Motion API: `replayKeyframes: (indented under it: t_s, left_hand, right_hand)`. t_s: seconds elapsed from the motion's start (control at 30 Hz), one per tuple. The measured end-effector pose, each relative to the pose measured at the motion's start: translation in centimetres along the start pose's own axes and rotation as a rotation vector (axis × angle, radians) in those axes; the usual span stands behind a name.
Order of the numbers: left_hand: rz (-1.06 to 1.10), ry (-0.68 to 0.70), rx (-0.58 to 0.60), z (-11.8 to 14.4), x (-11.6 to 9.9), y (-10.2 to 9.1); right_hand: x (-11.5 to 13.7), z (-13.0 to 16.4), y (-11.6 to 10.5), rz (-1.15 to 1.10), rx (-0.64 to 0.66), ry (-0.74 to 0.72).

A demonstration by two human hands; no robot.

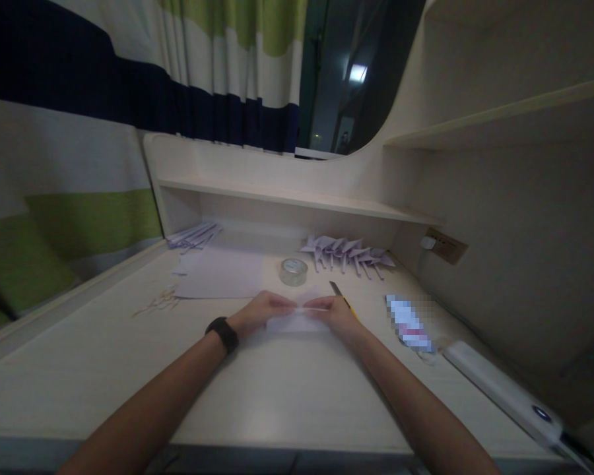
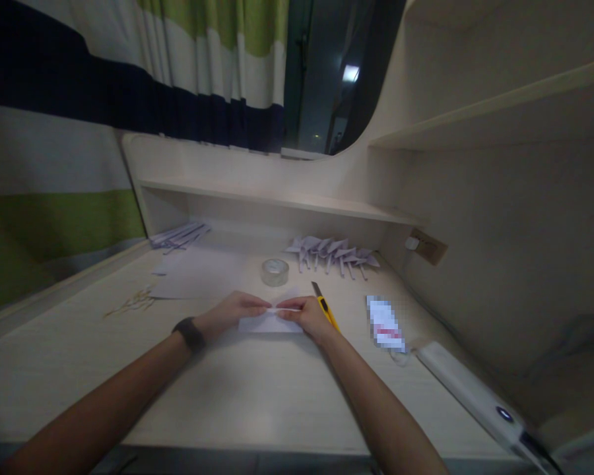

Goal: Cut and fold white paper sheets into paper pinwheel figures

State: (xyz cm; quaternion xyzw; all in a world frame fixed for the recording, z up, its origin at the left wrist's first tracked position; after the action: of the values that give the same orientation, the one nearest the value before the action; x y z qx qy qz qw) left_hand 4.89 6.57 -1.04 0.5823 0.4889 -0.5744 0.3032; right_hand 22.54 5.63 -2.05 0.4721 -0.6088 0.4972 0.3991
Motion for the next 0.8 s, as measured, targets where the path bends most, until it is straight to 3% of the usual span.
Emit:
replayKeyframes:
  t_s: [0.23, 0.43, 0.63, 0.8]
  left_hand:
    - [-0.075, 0.034, 0.0, -0.2, 0.1, -0.3]
    - [-0.109, 0.057, 0.024, -0.2, 0.4, -0.3]
    - [-0.141, 0.056, -0.032, -0.3, 0.0, -0.4]
    - [-0.147, 0.063, -0.015, 0.0, -0.6, -0.6]
  right_hand:
    - [1.1, 0.0, 0.0, 0.188, 0.039, -0.181]
    - [-0.1, -0.4, -0.1, 0.2, 0.018, -0.115]
    - [0.1, -0.3, 0.0, 0.155, -0.018, -0.126]
    - [-0.6, -0.3, -0.1, 0.016, -0.01, 0.027]
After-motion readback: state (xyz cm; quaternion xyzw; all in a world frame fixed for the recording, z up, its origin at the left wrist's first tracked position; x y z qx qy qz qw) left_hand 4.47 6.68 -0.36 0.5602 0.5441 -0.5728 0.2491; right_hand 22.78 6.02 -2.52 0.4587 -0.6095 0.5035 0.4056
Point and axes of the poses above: each hand's wrist, its own z-axis away from the middle knuckle, its own y-axis out of the palm, x = y × z, the point moved 6 cm from there along -z, towards the middle knuckle, and after that the axes turned 13 degrees about -x, right-handed, at the moved point
